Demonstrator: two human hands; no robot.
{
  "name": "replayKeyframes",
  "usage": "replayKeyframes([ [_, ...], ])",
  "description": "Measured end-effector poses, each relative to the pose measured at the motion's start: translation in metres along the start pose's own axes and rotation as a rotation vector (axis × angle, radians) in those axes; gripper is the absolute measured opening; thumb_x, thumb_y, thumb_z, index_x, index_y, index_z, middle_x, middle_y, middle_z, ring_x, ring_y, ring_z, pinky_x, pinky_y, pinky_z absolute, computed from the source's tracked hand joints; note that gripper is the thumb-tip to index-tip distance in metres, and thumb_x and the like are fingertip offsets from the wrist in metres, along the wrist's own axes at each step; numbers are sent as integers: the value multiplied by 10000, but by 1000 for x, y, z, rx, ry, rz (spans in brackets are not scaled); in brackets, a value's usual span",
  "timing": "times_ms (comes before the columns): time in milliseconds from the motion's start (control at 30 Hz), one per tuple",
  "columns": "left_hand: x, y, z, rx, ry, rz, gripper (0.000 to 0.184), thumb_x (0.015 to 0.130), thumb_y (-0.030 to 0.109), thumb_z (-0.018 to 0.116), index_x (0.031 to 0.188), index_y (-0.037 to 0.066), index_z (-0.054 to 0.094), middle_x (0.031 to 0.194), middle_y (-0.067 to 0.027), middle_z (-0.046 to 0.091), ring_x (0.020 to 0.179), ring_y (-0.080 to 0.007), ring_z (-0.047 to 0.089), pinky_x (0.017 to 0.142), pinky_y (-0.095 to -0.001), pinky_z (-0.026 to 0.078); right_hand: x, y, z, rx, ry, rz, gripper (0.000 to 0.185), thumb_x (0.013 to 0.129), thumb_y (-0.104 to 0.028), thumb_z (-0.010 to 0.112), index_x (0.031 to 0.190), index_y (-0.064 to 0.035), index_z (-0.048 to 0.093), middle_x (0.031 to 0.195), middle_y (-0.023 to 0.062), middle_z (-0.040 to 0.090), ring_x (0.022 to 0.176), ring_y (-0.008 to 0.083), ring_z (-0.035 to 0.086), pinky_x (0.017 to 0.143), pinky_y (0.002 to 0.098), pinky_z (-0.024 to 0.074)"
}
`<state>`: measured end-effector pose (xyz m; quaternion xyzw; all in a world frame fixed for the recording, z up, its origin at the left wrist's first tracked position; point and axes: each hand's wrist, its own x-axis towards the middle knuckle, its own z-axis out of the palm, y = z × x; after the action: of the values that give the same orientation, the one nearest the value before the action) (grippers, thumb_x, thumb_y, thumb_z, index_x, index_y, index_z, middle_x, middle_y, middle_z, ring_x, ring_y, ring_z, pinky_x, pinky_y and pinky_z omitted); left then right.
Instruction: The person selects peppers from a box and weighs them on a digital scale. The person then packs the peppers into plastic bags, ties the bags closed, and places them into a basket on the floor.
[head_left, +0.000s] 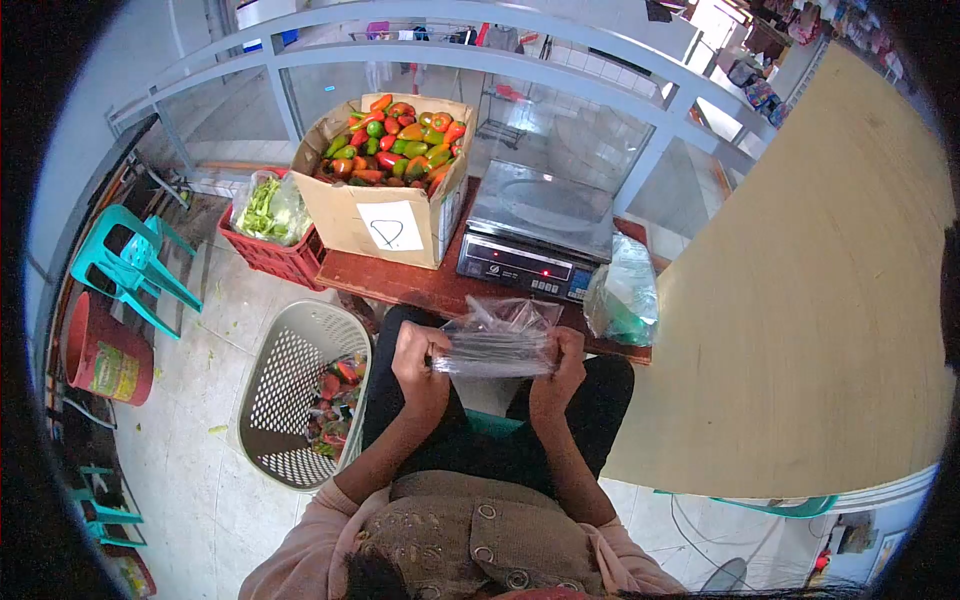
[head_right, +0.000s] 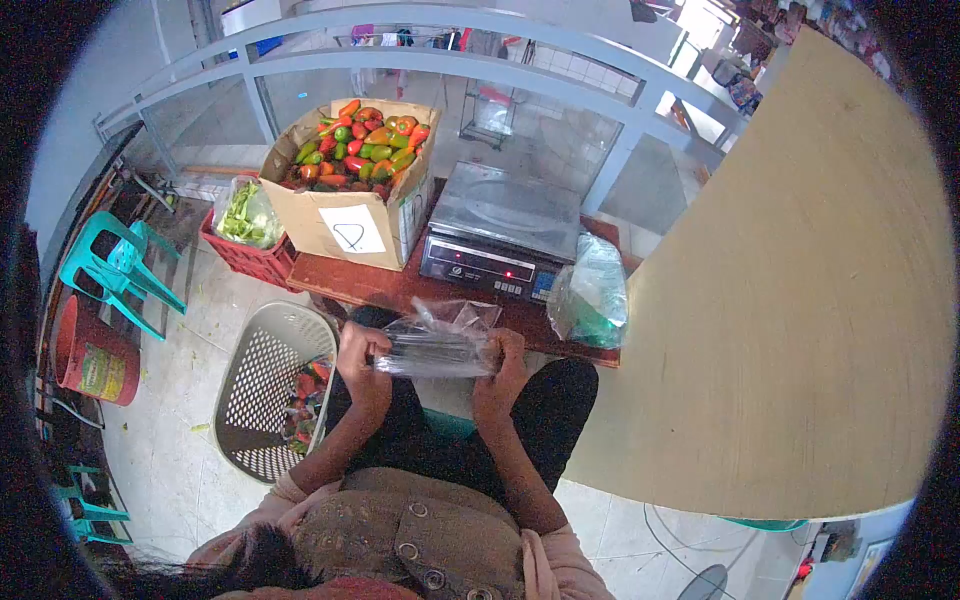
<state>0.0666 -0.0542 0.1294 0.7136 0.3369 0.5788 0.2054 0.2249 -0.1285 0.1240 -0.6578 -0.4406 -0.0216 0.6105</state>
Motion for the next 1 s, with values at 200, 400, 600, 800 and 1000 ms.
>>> replayKeyframes([
  [200, -1, -5, 4, 145, -194, -32, 192, 695, -14, 614, 882, 12, 577, 842, -137, 555, 826, -299, 565, 697, -349, 472, 2, -8, -3, 70, -141, 101, 264, 761, 39, 505, 1017, -16, 543, 972, 135, 575, 884, 266, 582, 829, 340, 453],
  [400, 10, -3, 3, -75, -210, 92, 337, 593, -127, 550, 895, 20, 587, 854, -160, 568, 822, -360, 588, 715, -406, 484, -1, -6, 5, -387, -184, -128, 411, 743, 27, 546, 1149, -24, 505, 1004, 173, 587, 930, 366, 592, 878, 421, 451],
  [600, 9, 1, 9, -63, -298, 40, 326, 580, -145, 551, 873, -7, 581, 866, -156, 553, 797, -346, 603, 683, -407, 499, -6, 14, 6, -178, -327, 68, 525, 739, 49, 486, 1260, 3, 429, 1158, 252, 556, 1049, 433, 558, 920, 464, 423],
  [800, 10, -24, 15, 61, -260, -31, 281, 587, -150, 552, 818, 10, 544, 848, -139, 527, 760, -346, 599, 632, -402, 488, -7, 52, -1, -300, -304, 47, 504, 774, 18, 444, 1277, -17, 435, 1099, 258, 589, 996, 437, 581, 890, 461, 446],
  [1000, -1, -84, 48, 188, -729, -164, 185, 736, -23, 541, 897, 64, 569, 915, -134, 545, 872, -355, 576, 730, -460, 459, -16, 95, -18, -414, -815, 360, 357, 860, -115, 577, 1206, -38, 537, 1006, 224, 622, 913, 387, 614, 842, 445, 472],
])
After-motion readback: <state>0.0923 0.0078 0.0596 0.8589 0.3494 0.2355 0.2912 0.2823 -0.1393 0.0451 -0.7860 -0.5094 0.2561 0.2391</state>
